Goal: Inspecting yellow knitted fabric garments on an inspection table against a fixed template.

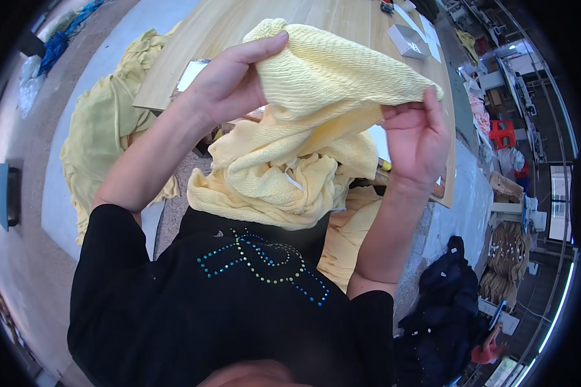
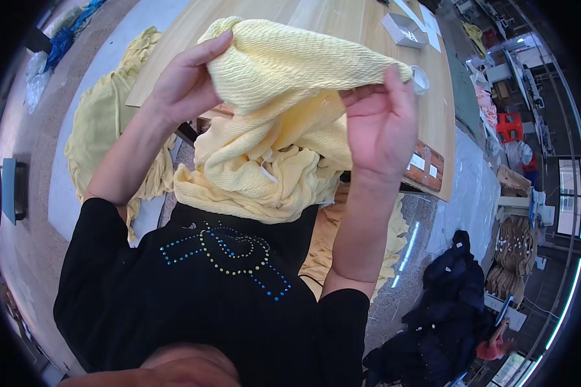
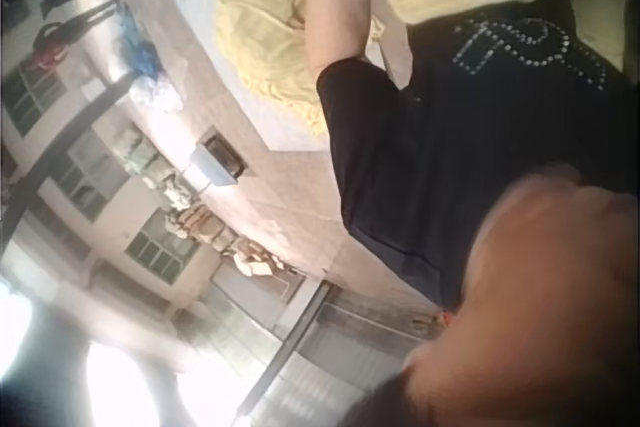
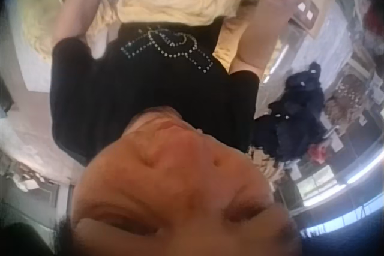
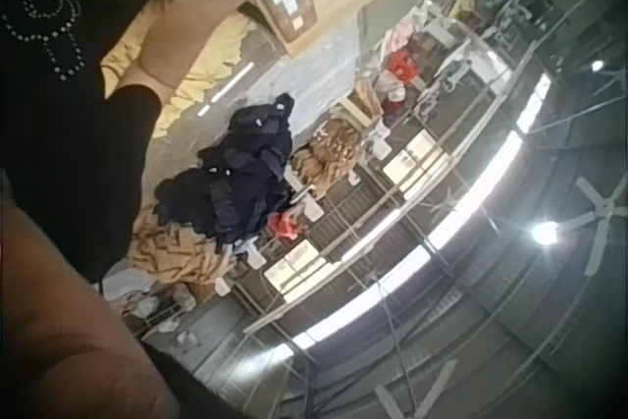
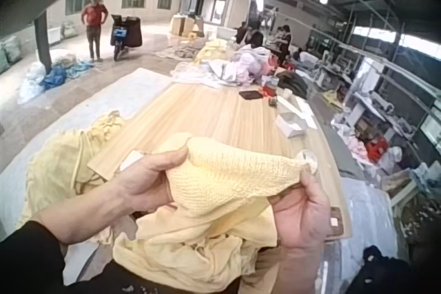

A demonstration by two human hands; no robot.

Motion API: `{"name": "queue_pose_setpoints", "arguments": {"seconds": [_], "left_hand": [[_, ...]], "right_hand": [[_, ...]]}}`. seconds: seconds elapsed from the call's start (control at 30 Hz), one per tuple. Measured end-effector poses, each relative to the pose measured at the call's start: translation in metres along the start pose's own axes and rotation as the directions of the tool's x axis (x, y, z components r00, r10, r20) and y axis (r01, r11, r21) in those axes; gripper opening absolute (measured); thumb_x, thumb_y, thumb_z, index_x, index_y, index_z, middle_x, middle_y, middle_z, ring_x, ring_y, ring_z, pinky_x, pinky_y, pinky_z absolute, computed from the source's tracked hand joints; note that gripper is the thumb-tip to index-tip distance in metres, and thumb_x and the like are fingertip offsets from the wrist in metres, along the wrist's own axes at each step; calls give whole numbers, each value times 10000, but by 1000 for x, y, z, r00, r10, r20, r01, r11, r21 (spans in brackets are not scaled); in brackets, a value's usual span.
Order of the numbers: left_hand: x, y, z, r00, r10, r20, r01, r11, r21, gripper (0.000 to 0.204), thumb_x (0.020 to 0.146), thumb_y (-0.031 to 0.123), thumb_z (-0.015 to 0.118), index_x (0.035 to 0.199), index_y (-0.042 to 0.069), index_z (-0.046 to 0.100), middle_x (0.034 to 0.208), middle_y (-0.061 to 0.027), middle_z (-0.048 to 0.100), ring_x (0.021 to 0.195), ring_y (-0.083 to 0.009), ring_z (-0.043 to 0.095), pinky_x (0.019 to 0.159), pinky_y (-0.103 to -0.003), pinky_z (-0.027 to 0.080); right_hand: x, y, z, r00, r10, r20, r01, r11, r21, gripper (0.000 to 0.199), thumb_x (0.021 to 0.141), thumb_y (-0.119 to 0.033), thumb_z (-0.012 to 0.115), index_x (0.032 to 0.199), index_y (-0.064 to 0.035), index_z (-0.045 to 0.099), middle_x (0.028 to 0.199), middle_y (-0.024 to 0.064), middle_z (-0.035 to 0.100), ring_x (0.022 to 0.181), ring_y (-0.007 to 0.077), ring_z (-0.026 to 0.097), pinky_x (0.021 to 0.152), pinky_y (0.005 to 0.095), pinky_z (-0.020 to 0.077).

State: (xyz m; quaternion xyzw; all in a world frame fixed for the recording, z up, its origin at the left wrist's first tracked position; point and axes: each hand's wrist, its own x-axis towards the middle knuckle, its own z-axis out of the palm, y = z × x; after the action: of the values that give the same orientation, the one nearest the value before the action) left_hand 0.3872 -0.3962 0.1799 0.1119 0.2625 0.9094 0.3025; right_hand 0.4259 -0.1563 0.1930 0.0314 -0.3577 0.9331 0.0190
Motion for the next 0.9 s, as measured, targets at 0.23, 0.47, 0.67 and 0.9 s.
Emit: {"name": "queue_pose_setpoints", "arguments": {"seconds": [0.23,0.47,0.67,0.9], "left_hand": [[13,-8,-7,999,-41,-17,43,988,152,386,935,241,439,1228,-9,420,1196,-120,525,1091,-195,532,948,-352,431],[12,-23,-12,886,451,-108,-122,451,884,519,891,270,505,1281,-43,365,1215,-158,479,1133,-261,480,930,-354,414],[6,-45,25,710,444,547,-412,-368,833,639,757,178,661,1311,57,365,1242,-176,422,1157,-312,427,944,-361,375],[28,-36,26,864,427,267,-409,285,867,197,812,107,555,962,-20,568,794,-103,602,696,-221,601,615,-308,474]], "right_hand": [[2,-24,0,977,-212,21,212,961,-178,249,945,-146,396,1108,15,493,1137,168,567,1092,273,532,930,453,425],[-5,-12,13,975,-199,95,218,933,-287,170,925,-105,444,1046,-13,521,1054,159,605,962,251,608,829,401,503],[-8,-5,28,971,-226,72,237,915,-325,143,917,-140,484,973,-19,536,939,112,628,834,201,635,729,344,536],[-10,0,29,967,-237,98,256,900,-353,178,917,-107,472,1039,12,523,976,122,619,867,213,624,790,368,517]]}}
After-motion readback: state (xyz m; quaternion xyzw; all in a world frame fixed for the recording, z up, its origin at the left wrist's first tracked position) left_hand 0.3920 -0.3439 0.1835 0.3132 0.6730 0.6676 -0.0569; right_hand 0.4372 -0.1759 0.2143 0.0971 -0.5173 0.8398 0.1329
